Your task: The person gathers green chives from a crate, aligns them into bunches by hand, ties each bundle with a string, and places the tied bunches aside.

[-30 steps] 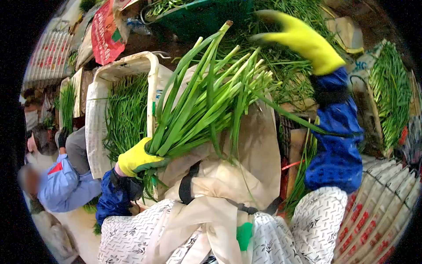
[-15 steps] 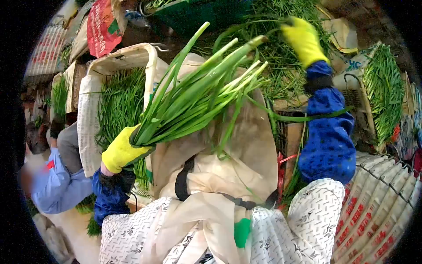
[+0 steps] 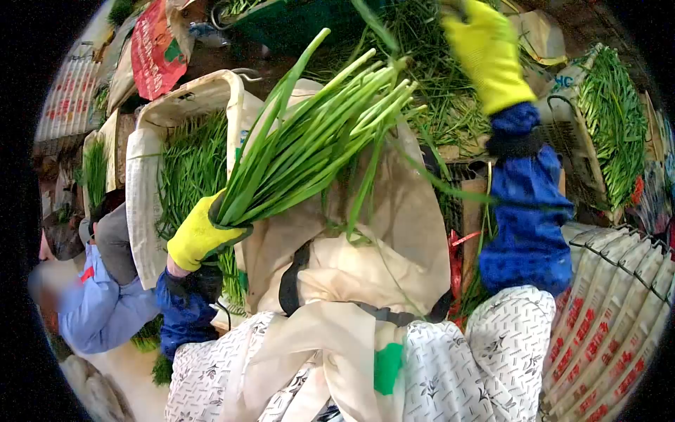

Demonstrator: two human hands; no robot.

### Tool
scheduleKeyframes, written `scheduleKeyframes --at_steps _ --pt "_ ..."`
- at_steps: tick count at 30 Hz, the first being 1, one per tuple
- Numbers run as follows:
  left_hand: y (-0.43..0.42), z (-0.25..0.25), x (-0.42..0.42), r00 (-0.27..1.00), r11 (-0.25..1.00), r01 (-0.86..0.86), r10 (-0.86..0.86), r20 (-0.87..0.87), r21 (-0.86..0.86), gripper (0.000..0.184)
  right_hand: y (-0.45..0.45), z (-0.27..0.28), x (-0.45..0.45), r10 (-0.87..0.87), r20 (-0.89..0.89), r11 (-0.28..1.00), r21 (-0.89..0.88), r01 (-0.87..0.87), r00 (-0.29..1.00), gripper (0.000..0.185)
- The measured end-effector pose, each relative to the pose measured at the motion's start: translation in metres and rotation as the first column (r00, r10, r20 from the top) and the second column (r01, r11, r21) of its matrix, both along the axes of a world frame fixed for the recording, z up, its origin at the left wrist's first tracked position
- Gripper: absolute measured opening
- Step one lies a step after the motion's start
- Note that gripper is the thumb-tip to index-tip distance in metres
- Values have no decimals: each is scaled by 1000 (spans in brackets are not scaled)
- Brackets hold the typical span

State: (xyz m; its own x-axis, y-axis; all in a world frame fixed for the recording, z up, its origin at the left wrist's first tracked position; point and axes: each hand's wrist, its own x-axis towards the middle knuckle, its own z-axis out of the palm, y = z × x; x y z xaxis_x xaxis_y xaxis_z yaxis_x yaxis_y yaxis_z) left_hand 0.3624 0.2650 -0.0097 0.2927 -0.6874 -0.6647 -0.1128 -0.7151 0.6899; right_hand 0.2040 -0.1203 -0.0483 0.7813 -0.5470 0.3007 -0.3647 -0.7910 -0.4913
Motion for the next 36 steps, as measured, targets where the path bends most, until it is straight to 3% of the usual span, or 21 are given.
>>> scheduleKeyframes --at_steps 1,3,4,5,6,8,10,13,14,18,21,25,27,29,30,31,32,33,34,35,36 --pt "6 -6 0 1000 998 10 -10 9 -55 46 -42 -10 -12 -330 -189 900 -359 247 925 33" --pt "17 -25 3 999 986 34 -28 40 -164 47 -26 -11 -22 -393 -93 863 -380 332 915 40" --pt "15 -25 2 999 991 28 -24 28 -132 49 -11 -9 -24 -231 -59 953 -213 214 971 43" --pt "14 -25 -1 1000 992 -21 21 -5 -121 49 9 -8 -22 45 -1 988 -147 -45 999 45" --pt "11 -24 -5 997 991 -65 61 -37 -113 50 23 -12 -15 141 -128 979 -131 -158 982 48" --pt "11 -34 -10 991 976 -128 116 -73 -177 51 52 -29 3 84 -379 953 -240 -186 922 61" --pt "10 -40 -12 994 973 -107 96 -60 -203 52 62 -40 25 75 -479 976 -143 -162 874 59" --pt "13 -33 -18 990 979 -125 112 -90 -162 53 63 -54 44 209 -306 951 287 -119 929 52" --pt "15 -33 -20 987 977 -133 115 -114 -164 51 68 -42 47 219 -389 963 231 -136 895 63" --pt "33 -41 -28 980 959 -170 139 -144 -226 49 69 -72 57 166 -149 972 -141 -187 975 65" --pt "38 -40 -31 970 959 -191 151 -191 -208 47 70 -70 66 286 -133 954 136 -268 949 60" --pt "45 -39 -30 946 962 -234 193 -259 -139 47 69 -69 68 280 -107 940 232 -250 954 40" --pt "46 -42 -26 926 963 -254 213 -311 -94 47 55 -69 64 109 -142 990 110 -94 984 27" --pt "46 -46 -25 918 966 -243 199 -342 -90 46 8 -84 52 -140 -217 989 21 148 966 28" --pt "47 -47 -24 914 965 -246 200 -353 -89 46 -21 -88 37 -241 -200 964 -158 212 950 31" --pt "47 -47 -25 912 962 -249 195 -360 -110 46 -36 -72 28 -398 -380 917 -182 355 835 35" --pt "46 -45 -26 911 958 -257 196 -363 -128 45 -58 -77 16 -451 -408 892 -185 412 794 38" --pt "45 -44 -25 911 954 -263 196 -362 -143 45 -63 -76 10 -540 -425 839 -341 424 726 44" --pt "46 -50 -24 924 957 -238 170 -343 -166 46 -41 -57 8 -506 -267 841 -363 401 820 53" --pt "45 -50 -23 923 963 -228 167 -347 -142 46 -11 -35 6 -299 -58 929 -244 277 952 55" --pt "43 -48 -22 923 969 -216 163 -349 -117 47 21 -23 9 -97 39 993 64 95 995 46"
